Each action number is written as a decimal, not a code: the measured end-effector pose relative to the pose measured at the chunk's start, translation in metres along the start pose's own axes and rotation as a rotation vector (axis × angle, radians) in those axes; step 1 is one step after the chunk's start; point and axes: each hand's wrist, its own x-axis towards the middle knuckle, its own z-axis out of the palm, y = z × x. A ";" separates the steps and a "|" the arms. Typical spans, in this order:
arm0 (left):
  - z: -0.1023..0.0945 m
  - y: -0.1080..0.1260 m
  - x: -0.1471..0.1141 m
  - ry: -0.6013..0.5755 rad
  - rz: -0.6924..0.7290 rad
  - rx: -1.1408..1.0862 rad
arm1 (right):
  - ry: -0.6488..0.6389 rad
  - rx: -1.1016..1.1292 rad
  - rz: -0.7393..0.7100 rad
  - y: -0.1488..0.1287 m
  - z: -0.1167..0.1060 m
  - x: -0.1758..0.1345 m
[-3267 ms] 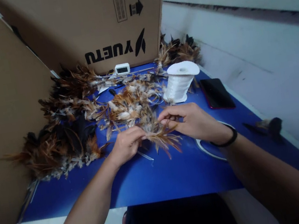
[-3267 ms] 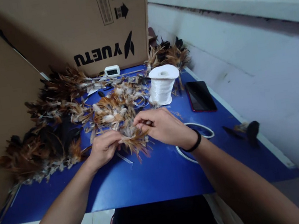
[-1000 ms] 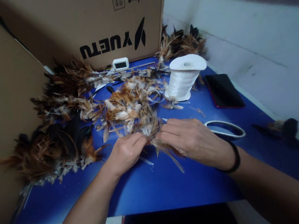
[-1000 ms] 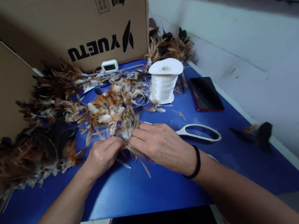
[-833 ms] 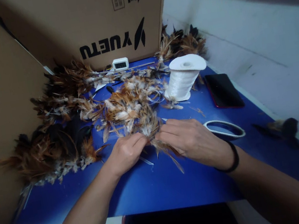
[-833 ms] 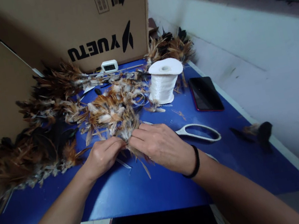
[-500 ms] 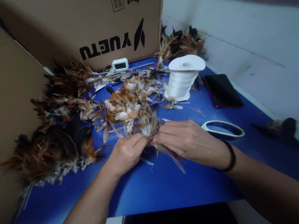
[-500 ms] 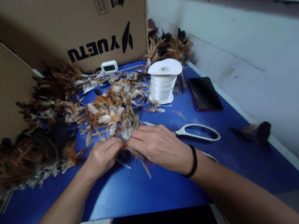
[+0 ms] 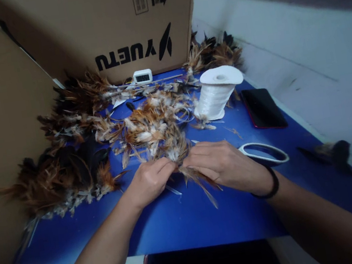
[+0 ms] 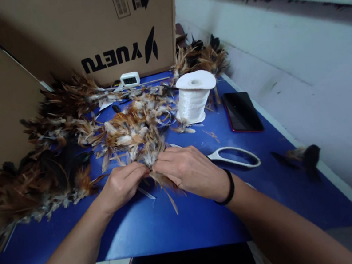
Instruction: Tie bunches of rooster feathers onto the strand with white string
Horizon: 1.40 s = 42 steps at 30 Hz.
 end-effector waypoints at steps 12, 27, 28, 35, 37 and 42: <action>0.000 0.000 0.000 -0.003 0.005 0.019 | 0.000 -0.048 -0.005 -0.002 0.002 -0.001; 0.003 0.000 -0.002 -0.043 -0.040 -0.043 | 0.048 -0.167 -0.067 -0.004 0.005 -0.001; 0.004 0.000 -0.002 -0.046 -0.043 -0.046 | 0.057 -0.185 -0.080 -0.004 0.006 -0.001; 0.002 0.000 0.000 -0.042 -0.046 -0.060 | 0.072 -0.221 -0.143 -0.003 0.009 -0.001; 0.002 0.000 0.000 -0.040 -0.049 -0.061 | 0.068 -0.231 -0.142 -0.003 0.009 0.000; 0.002 0.000 0.001 -0.026 -0.077 -0.127 | 0.080 -0.204 -0.127 -0.004 0.009 -0.001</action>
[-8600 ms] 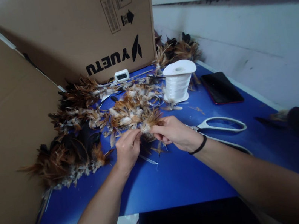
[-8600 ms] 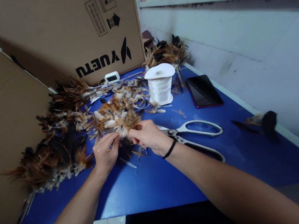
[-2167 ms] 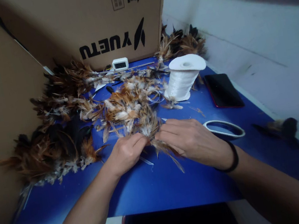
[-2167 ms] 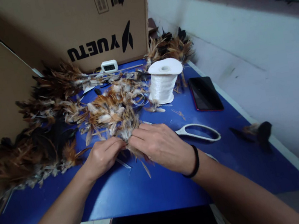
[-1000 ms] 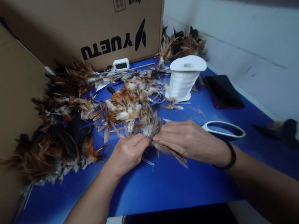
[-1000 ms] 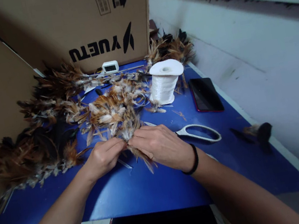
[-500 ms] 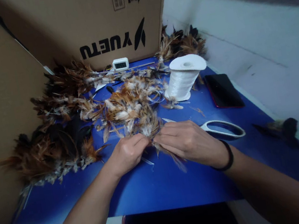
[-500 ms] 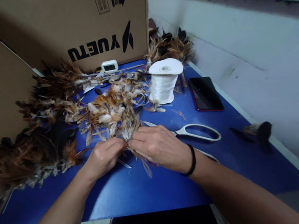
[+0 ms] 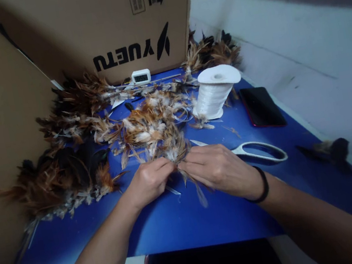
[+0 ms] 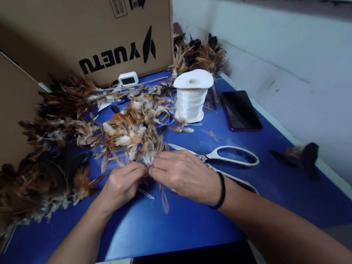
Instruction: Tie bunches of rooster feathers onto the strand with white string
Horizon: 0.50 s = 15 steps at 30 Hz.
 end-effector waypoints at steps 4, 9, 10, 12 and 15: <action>-0.005 0.000 0.008 0.203 -0.065 -0.173 | 0.115 0.127 0.116 0.003 -0.005 -0.001; -0.011 -0.001 0.013 0.244 -0.316 -0.517 | 0.381 0.219 0.321 0.006 -0.010 -0.002; -0.011 -0.002 0.012 0.246 -0.367 -0.584 | 0.408 0.235 0.352 0.006 -0.010 -0.003; -0.007 -0.005 0.009 0.283 -0.464 -0.748 | 0.437 0.271 0.394 0.007 -0.009 -0.003; 0.000 -0.007 0.005 0.351 -0.583 -1.034 | 0.423 0.350 0.436 0.006 -0.004 -0.001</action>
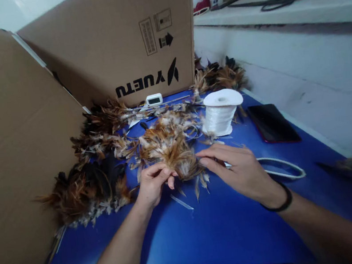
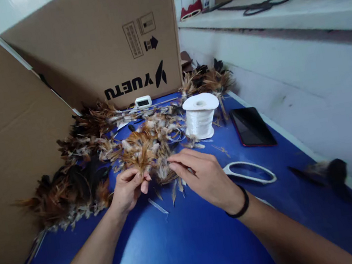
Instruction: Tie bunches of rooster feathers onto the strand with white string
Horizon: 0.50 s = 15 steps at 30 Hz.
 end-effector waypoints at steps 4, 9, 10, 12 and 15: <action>0.006 -0.001 -0.002 -0.006 -0.107 -0.198 | -0.106 0.124 0.097 -0.007 0.014 -0.001; 0.013 0.003 -0.004 -0.050 -0.123 -0.226 | -0.153 0.260 0.216 -0.019 0.032 -0.002; 0.014 0.004 -0.005 -0.053 -0.114 -0.219 | -0.144 0.274 0.231 -0.020 0.034 -0.002; 0.015 0.005 -0.006 -0.063 -0.094 -0.192 | -0.117 0.286 0.240 -0.020 0.036 -0.003; 0.015 0.005 -0.007 -0.083 -0.079 -0.148 | -0.078 0.302 0.235 -0.018 0.037 -0.004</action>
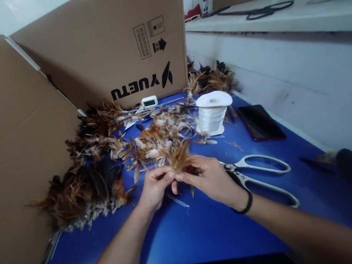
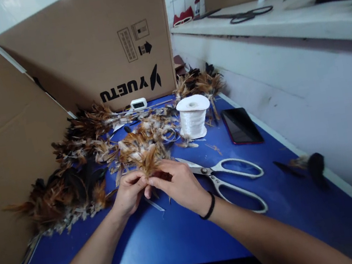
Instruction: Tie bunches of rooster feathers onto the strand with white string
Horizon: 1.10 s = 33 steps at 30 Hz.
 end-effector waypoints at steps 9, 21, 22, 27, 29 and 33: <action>-0.001 -0.003 0.000 -0.020 0.026 0.075 | 0.036 0.071 -0.011 0.003 0.001 -0.001; -0.006 -0.004 0.004 0.029 0.052 0.026 | -0.026 -0.130 -0.084 -0.001 -0.016 0.001; -0.008 -0.003 0.004 0.057 0.044 -0.029 | -0.021 -0.205 -0.112 -0.002 -0.024 0.000; -0.014 0.004 0.010 0.250 0.059 -0.254 | -0.105 -0.846 -0.155 0.002 -0.072 -0.013; -0.017 0.007 0.012 0.281 0.071 -0.292 | -0.209 -1.038 -0.102 0.008 -0.082 -0.022; -0.019 0.011 0.013 0.327 0.076 -0.328 | -0.308 -1.183 -0.042 0.015 -0.086 -0.041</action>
